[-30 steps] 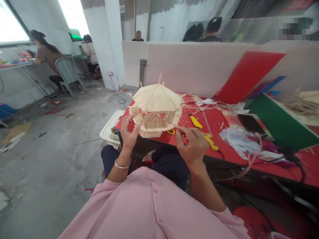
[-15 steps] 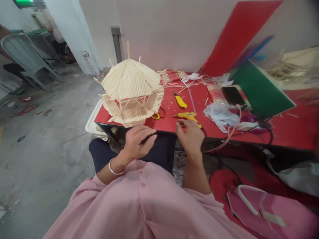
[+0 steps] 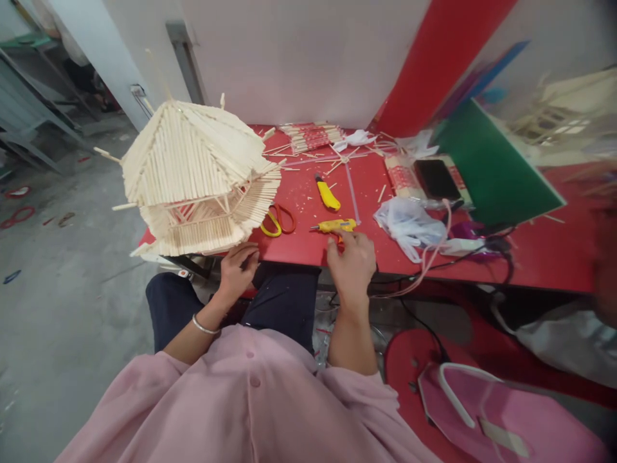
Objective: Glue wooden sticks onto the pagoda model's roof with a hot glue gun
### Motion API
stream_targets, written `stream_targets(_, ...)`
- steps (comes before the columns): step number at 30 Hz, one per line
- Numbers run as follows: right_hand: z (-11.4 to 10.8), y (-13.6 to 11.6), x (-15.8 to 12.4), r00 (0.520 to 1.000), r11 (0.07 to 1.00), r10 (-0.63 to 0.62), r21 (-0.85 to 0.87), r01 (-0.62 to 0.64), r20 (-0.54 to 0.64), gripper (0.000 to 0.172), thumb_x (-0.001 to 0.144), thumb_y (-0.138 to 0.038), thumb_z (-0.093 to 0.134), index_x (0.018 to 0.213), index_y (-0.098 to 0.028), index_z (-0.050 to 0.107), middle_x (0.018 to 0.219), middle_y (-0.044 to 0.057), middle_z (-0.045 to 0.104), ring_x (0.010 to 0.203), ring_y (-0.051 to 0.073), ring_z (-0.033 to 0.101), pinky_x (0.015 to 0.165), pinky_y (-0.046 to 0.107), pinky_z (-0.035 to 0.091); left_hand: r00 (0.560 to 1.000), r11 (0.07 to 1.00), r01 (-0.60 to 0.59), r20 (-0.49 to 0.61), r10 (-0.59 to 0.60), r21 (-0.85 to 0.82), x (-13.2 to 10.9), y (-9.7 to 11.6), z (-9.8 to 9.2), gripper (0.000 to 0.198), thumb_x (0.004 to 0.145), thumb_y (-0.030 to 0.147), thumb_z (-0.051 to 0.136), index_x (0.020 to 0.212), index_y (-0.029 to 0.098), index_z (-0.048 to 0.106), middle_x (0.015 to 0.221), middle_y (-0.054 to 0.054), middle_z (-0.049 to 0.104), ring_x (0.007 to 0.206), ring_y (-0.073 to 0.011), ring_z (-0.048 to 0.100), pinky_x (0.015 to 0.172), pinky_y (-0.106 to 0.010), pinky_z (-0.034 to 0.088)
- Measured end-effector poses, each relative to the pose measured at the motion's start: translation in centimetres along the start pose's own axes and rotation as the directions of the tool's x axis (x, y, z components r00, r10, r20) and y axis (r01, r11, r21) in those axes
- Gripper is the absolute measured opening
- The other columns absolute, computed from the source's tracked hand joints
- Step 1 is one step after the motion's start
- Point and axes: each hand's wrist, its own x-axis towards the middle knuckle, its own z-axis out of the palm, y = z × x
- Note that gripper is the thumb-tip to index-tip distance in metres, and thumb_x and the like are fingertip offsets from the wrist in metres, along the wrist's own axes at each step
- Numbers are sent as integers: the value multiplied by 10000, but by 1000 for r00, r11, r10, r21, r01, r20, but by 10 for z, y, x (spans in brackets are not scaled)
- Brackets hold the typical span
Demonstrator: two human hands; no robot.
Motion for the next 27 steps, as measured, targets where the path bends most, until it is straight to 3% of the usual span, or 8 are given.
stream_targets(7, -16, -17, 51, 947, 994, -110, 32, 105, 301, 330, 939, -348, 538, 1123, -179, 754, 1092, 142, 743, 989, 279, 652, 816, 396, 468, 993, 996, 63, -109, -56, 67, 21, -37, -24, 179, 938, 318, 652, 912, 183, 766, 957, -76, 791, 919, -216, 750, 884, -394, 605)
stream_targets(10, -24, -16, 81, 838, 981, -164, -7, 196, 520, 356, 945, -358, 535, 1200, -213, 736, 1186, 124, 740, 1032, 265, 672, 788, 361, 472, 988, 998, 29, -153, -20, 53, 27, -39, -31, 200, 940, 366, 671, 882, 198, 763, 879, -26, 770, 849, -185, 725, 831, -354, 594)
stream_targets(12, -27, -10, 103, 743, 971, -184, 0, 240, 643, 349, 934, -398, 564, 1197, -254, 742, 1176, 78, 758, 1012, 238, 691, 758, 321, 474, 988, 999, 24, -151, -18, 38, 29, -26, -31, 189, 945, 357, 666, 876, 208, 759, 840, -12, 752, 816, -173, 707, 799, -336, 582)
stream_targets(14, -25, -1, 126, 682, 963, -185, -7, 269, 708, 335, 904, -428, 609, 1162, -277, 760, 1100, 50, 783, 960, 221, 705, 726, 293, 473, 996, 997, 73, -56, -72, 28, 35, -5, -26, 156, 965, 292, 624, 947, 208, 754, 917, -34, 759, 860, -180, 703, 787, -326, 571)
stream_targets(18, -4, 17, 181, 611, 938, -149, -84, 336, 777, 332, 859, -406, 650, 1148, -298, 774, 1080, 53, 791, 950, 239, 709, 715, 296, 476, 996, 991, 84, 49, -79, -100, 68, 29, 5, 171, 941, 303, 620, 970, 202, 754, 981, -58, 760, 828, -165, 684, 706, -283, 543)
stream_targets(21, 24, 24, 225, 583, 917, -123, -132, 375, 803, 308, 841, -367, 668, 1119, -303, 784, 1118, 55, 784, 979, 251, 705, 749, 312, 493, 993, 962, 107, 74, -91, -251, 108, 34, 45, 152, 905, 296, 638, 949, 202, 748, 980, -60, 753, 800, -151, 670, 719, -271, 535)
stream_targets(24, 51, 29, 265, 607, 899, -92, -196, 391, 789, 298, 838, -331, 669, 1105, -282, 791, 1169, 89, 767, 1019, 292, 696, 791, 363, 506, 963, 873, 268, 104, -247, -408, 144, 28, 84, 136, 866, 268, 658, 942, 194, 742, 981, -62, 740, 733, -133, 655, 675, -253, 519)
stream_targets(27, 75, 31, 297, 657, 890, -102, -226, 395, 747, 320, 883, -315, 611, 1154, -279, 777, 1243, 110, 736, 1080, 312, 676, 832, 400, 507, 877, 698, 457, 145, -459, -552, 163, 20, 110, 130, 850, 288, 681, 928, 196, 731, 891, -39, 726, 643, -112, 634, 619, -233, 510)
